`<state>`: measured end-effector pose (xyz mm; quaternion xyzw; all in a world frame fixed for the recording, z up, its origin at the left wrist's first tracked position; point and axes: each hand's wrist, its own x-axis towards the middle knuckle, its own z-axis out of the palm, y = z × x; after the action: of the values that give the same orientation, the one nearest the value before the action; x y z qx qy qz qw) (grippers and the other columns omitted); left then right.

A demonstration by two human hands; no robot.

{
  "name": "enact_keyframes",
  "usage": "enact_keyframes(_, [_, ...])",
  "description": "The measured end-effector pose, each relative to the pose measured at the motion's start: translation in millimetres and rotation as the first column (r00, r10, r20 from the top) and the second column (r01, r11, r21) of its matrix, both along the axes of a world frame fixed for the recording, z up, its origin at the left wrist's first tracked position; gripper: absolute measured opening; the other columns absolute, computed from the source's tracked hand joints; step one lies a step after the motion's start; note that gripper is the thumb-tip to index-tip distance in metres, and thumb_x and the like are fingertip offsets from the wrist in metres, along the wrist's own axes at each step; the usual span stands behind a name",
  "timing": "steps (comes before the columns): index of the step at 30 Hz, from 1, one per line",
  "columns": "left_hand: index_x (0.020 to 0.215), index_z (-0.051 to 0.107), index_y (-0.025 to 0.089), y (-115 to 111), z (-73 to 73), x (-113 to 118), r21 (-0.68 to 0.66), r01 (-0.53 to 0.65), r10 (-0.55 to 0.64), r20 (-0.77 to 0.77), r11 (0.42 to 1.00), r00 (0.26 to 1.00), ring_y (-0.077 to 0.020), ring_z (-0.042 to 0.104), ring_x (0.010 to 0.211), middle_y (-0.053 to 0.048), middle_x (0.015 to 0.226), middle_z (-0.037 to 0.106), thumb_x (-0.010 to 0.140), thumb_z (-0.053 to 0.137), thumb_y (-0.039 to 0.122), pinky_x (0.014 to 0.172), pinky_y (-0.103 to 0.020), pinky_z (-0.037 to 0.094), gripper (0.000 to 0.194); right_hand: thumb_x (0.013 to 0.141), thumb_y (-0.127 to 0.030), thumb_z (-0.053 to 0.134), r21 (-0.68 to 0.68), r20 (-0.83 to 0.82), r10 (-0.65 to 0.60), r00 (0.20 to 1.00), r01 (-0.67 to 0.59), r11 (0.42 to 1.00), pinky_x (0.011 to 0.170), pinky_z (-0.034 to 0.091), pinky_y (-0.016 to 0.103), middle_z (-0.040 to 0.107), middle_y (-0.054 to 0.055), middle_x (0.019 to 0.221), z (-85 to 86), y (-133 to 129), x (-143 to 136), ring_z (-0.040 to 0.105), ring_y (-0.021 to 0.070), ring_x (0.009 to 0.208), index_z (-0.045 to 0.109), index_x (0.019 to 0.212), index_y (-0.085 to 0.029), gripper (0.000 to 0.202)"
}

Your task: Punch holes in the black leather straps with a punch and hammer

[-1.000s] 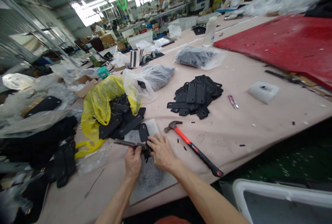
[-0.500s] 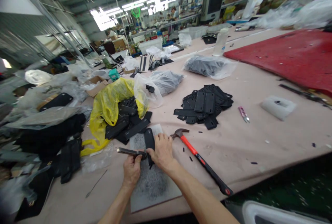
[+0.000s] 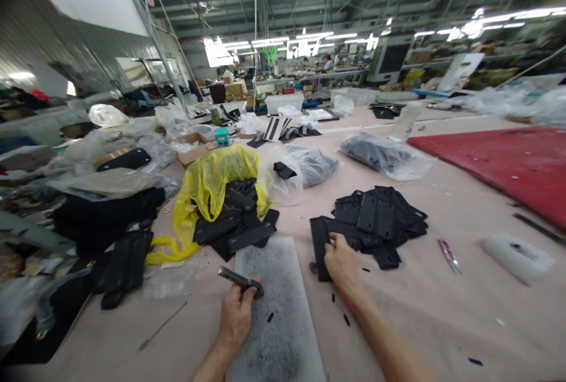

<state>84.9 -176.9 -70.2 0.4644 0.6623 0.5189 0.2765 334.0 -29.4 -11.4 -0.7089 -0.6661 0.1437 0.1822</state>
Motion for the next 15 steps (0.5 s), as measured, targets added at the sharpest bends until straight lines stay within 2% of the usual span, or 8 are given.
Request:
enact_keyframes(3, [0.094, 0.072, 0.017, 0.9, 0.1, -0.9, 0.001, 0.013, -0.013, 0.030, 1.000, 0.999, -0.0244, 0.071, 0.087, -0.010, 0.093, 0.076, 0.085, 0.054, 0.031, 0.079, -0.036, 0.058, 0.024, 0.091, -0.026, 0.041, 0.147, 0.099, -0.184, 0.978, 0.168, 0.975, 0.086, 0.045, 0.048, 0.059, 0.028, 0.119, 25.9, 35.0, 24.7, 0.057, 0.0363, 0.109, 0.049, 0.130, -0.002, 0.046])
enact_keyframes(4, [0.093, 0.072, 0.017, 1.3, 0.5, -1.1, 0.006, 0.016, -0.016, 0.037, 1.000, 0.999, -0.0244, 0.071, 0.086, -0.009, 0.092, 0.076, 0.085, 0.054, 0.030, 0.078, -0.036, 0.058, 0.023, 0.091, -0.026, 0.041, 0.194, 0.141, -0.183, 0.973, 0.154, 0.969, 0.087, 0.044, 0.051, 0.055, 0.030, 0.124, 32.1, 42.9, 23.3, 0.054, 0.0388, 0.112, 0.048, 0.130, -0.001, 0.047])
enact_keyframes(5, [0.093, 0.072, 0.017, 1.7, 0.9, -1.2, 0.012, 0.018, -0.018, 0.041, 1.000, 0.999, -0.0244, 0.071, 0.086, -0.009, 0.091, 0.076, 0.085, 0.054, 0.029, 0.078, -0.036, 0.057, 0.023, 0.091, -0.026, 0.041, 0.219, 0.186, -0.122, 0.975, 0.080, 0.972, 0.088, 0.043, 0.052, 0.053, 0.030, 0.127, 36.3, 48.1, 15.6, 0.052, 0.0393, 0.114, 0.048, 0.131, -0.002, 0.047])
enact_keyframes(7, [0.093, 0.072, 0.018, 2.5, 1.7, -1.4, 0.018, 0.024, -0.024, 0.049, 1.000, 0.998, -0.0243, 0.071, 0.085, -0.009, 0.090, 0.076, 0.085, 0.053, 0.027, 0.078, -0.036, 0.057, 0.023, 0.092, -0.023, 0.041, 0.180, 0.260, 0.152, 0.954, -0.203, 0.963, 0.092, 0.041, 0.047, 0.054, 0.025, 0.129, 37.5, 50.1, -18.2, 0.051, 0.0343, 0.116, 0.051, 0.130, -0.005, 0.043])
enact_keyframes(8, [0.093, 0.071, 0.018, 2.7, 1.9, -1.5, 0.018, 0.025, -0.026, 0.052, 1.000, 0.998, -0.0242, 0.071, 0.085, -0.009, 0.090, 0.076, 0.085, 0.052, 0.027, 0.078, -0.036, 0.057, 0.023, 0.091, -0.021, 0.043, 0.125, 0.271, 0.327, 0.905, -0.370, 0.920, 0.096, 0.039, 0.043, 0.054, 0.021, 0.130, 34.8, 47.6, -42.4, 0.050, 0.0304, 0.118, 0.051, 0.131, -0.008, 0.042])
enact_keyframes(10, [0.093, 0.071, 0.018, 2.6, 1.8, -1.5, 0.012, 0.025, -0.025, 0.050, 1.000, 0.998, -0.0240, 0.071, 0.085, -0.008, 0.089, 0.075, 0.085, 0.052, 0.026, 0.078, -0.036, 0.057, 0.022, 0.089, -0.022, 0.051, 0.071, 0.272, 0.531, 0.802, -0.568, 0.820, 0.098, 0.036, 0.035, 0.054, 0.011, 0.135, 25.6, 38.8, -97.3, 0.048, 0.0234, 0.120, 0.054, 0.130, -0.020, 0.041])
enact_keyframes(13, [0.093, 0.070, 0.018, 1.7, 0.7, -0.9, 0.000, 0.030, -0.030, 0.029, 1.000, 0.999, -0.0232, 0.070, 0.085, -0.008, 0.089, 0.075, 0.085, 0.050, 0.023, 0.078, -0.036, 0.056, 0.022, 0.084, -0.024, 0.059, 0.012, 0.282, 0.703, 0.653, -0.735, 0.678, 0.097, 0.033, 0.036, 0.055, 0.006, 0.132, 12.1, 27.6, -168.6, 0.047, 0.0232, 0.118, 0.058, 0.124, -0.026, 0.040])
enact_keyframes(15, [0.094, 0.069, 0.018, 1.2, 0.4, -0.3, -0.006, 0.043, -0.043, 0.017, 0.999, 0.999, -0.0226, 0.069, 0.085, -0.008, 0.090, 0.074, 0.085, 0.050, 0.022, 0.078, -0.035, 0.056, 0.023, 0.081, -0.023, 0.060, -0.031, 0.299, 0.746, 0.596, -0.775, 0.632, 0.095, 0.032, 0.040, 0.058, 0.010, 0.124, 7.5, 27.3, -195.8, 0.048, 0.0258, 0.114, 0.061, 0.117, -0.023, 0.036])
